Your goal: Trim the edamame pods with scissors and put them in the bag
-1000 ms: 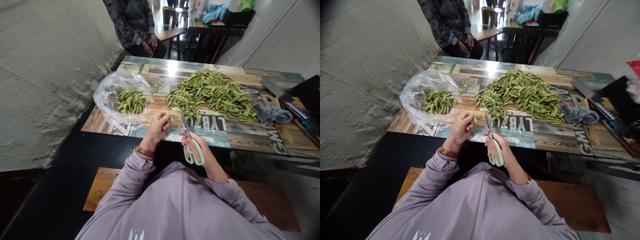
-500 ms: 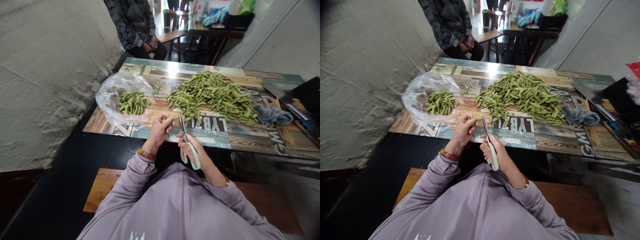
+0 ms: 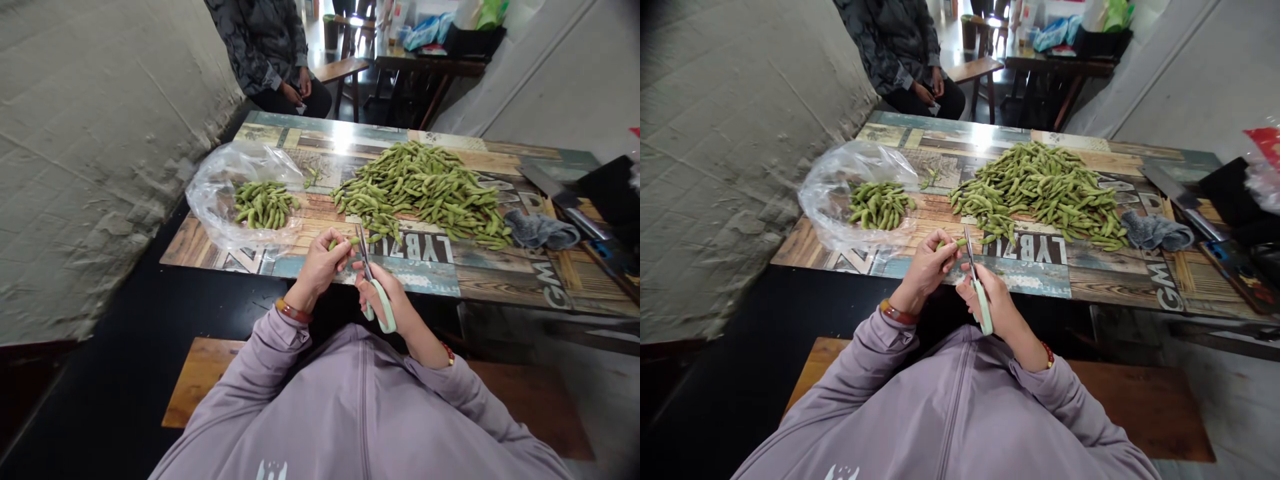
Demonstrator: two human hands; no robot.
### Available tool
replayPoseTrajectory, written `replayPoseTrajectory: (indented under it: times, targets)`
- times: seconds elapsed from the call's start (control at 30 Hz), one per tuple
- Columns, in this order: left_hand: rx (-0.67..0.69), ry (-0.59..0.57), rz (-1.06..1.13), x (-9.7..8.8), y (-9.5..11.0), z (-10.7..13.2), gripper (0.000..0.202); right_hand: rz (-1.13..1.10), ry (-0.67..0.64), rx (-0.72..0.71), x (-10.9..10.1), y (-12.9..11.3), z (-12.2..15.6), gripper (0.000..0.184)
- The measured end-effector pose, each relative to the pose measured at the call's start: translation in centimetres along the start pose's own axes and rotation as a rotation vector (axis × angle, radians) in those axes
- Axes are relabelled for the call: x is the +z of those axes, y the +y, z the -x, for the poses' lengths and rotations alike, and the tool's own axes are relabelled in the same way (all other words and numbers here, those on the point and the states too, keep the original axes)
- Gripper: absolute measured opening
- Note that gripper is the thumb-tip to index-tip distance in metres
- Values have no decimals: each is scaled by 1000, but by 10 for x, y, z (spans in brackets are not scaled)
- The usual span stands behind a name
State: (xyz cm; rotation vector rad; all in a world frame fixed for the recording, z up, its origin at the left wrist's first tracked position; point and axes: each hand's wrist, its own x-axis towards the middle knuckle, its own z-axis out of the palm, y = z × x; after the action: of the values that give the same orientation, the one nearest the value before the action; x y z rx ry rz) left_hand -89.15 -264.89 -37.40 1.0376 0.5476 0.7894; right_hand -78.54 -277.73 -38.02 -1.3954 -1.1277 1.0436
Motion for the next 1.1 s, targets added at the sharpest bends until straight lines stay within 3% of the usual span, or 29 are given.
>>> replayPoseTrajectory:
  times: [0.63, 0.77, 0.9, 1.0, 1.1]
  targets:
    - [-18, -12, -9, -2, 0, 1, 37, -30, 86, 127, 6, 0, -3, 51]
    - [-50, 4, 15, -3, 2, 1, 33, -96, 167, 112, -6, 1, -1, 51]
    - [-95, 11, 22, -1, 10, 1, 34, -189, 348, 72, -29, 9, -5, 50]
    - [-3, 31, -69, -5, 25, -4, 28, -331, 430, 31, -43, 14, -9, 46]
    - [202, 125, -295, -24, 54, -16, 23, -428, 439, 25, -48, 17, -10, 45]
